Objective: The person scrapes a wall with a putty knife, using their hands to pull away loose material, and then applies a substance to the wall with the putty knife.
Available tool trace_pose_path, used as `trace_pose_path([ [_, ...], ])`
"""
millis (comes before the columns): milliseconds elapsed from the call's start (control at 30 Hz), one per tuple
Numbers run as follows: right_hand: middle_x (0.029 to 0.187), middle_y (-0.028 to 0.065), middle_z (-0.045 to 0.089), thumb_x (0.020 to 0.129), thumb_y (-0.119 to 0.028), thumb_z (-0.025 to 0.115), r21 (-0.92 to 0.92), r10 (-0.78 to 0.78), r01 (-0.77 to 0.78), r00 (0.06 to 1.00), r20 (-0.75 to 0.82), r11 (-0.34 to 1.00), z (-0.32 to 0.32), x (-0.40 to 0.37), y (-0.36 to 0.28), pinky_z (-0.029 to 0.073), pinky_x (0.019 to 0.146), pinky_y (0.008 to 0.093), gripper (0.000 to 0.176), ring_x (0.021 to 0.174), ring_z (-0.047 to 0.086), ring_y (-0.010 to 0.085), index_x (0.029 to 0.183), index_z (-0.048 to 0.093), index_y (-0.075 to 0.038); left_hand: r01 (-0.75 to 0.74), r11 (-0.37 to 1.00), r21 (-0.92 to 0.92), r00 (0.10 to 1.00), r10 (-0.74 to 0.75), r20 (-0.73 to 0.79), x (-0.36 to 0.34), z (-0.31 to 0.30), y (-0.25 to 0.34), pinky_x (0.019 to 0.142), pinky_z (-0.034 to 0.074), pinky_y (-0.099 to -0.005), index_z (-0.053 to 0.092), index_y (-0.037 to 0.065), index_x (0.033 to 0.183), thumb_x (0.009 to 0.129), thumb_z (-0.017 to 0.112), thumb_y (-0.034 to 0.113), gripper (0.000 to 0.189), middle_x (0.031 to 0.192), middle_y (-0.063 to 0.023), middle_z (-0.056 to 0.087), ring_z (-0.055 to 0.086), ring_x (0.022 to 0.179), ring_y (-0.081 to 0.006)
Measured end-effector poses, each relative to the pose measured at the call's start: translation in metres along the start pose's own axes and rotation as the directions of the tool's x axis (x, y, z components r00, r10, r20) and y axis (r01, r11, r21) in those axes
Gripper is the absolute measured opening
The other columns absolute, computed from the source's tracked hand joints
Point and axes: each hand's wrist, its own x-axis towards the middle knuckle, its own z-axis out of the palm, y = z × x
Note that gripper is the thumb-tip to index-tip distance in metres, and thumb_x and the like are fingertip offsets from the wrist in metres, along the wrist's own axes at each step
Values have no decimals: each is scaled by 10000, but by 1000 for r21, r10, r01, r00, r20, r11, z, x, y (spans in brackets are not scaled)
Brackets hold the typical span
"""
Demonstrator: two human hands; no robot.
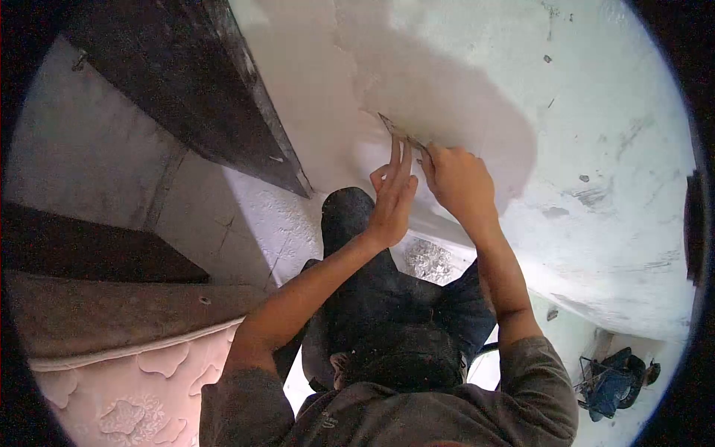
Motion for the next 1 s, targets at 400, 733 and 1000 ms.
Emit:
trace_pose_path([
  [400, 753, 220, 633, 880, -174, 554, 106, -5, 9, 999, -39, 994, 28, -4, 11, 494, 637, 516, 172, 702, 619, 419, 875, 612, -11, -37, 995, 88, 999, 39, -18, -6, 11, -12, 1056, 165, -391, 200, -22, 1481, 1040, 146, 226, 508, 1559, -235, 91, 287, 1329, -274],
  [733, 755, 256, 629, 867, -146, 542, 146, -150, 142, 987, 48, 979, 38, 2, 24, 527, 665, 519, 172, 715, 637, 437, 921, 585, 12, 60, 998, -35, 997, -58, 52, -7, 14, -19, 1046, 194, -368, 146, 26, 1506, 1039, 194, 299, 542, 1580, -192, -12, 346, 1183, -261],
  [1000, 759, 278, 608, 897, -165, 533, 115, -120, 109, 988, 93, 987, 35, 5, 17, 503, 639, 529, 201, 713, 610, 462, 968, 560, 22, 113, 973, -199, 993, -107, 41, -4, 15, -17, 1051, 208, -361, 163, 83, 1517, 1041, 183, 269, 511, 1592, -140, -31, 341, 1155, -246],
])
